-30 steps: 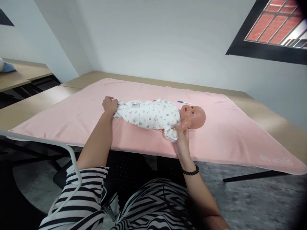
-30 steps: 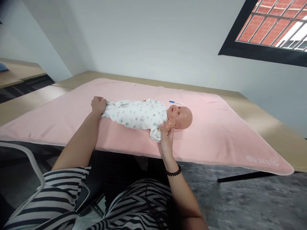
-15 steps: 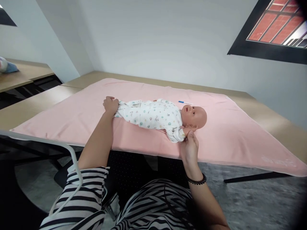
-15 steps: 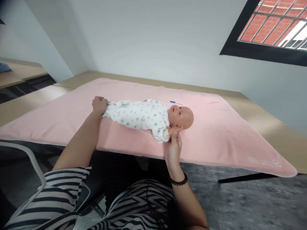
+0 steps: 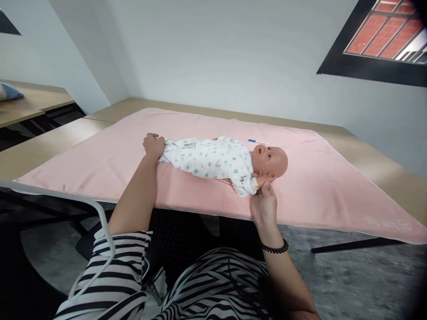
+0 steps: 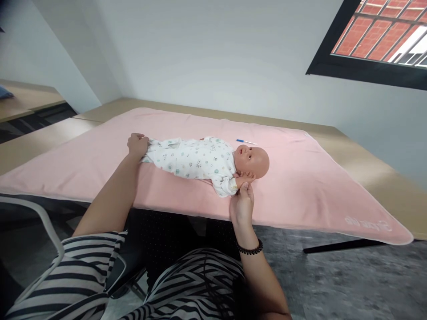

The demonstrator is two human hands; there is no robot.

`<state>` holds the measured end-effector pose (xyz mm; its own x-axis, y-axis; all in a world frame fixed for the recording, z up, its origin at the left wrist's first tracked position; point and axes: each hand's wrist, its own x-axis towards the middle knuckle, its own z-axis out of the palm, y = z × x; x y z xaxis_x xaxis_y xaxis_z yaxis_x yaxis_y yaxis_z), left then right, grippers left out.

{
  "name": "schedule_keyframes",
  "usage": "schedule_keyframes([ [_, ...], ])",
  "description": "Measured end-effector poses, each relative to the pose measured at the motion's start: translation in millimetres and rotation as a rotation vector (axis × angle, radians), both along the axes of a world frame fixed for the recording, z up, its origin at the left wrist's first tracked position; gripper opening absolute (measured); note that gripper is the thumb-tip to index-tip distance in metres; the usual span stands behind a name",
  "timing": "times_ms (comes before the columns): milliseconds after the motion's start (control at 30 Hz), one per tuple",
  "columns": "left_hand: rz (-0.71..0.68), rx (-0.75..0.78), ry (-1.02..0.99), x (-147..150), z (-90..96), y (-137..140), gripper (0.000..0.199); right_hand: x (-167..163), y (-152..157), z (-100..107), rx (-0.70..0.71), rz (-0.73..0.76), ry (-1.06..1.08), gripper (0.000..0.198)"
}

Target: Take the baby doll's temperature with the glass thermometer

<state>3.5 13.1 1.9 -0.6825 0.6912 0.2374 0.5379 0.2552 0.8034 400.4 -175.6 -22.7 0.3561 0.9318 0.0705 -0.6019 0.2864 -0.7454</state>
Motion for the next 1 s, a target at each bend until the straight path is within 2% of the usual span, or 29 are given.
schedule_keyframes([
  [300,-0.009,-0.013,-0.012,1.2,1.2,-1.8,0.021,1.3,0.0,1.2,-0.013,0.015,0.039,0.027],
  [667,-0.003,0.007,-0.006,0.4,-0.3,-0.6,0.019,2.4,0.4,-0.7,-0.003,0.031,0.000,0.032],
  [1000,-0.006,0.001,-0.011,2.0,1.2,-2.6,0.021,1.1,0.1,2.1,-0.013,0.007,0.071,0.030],
])
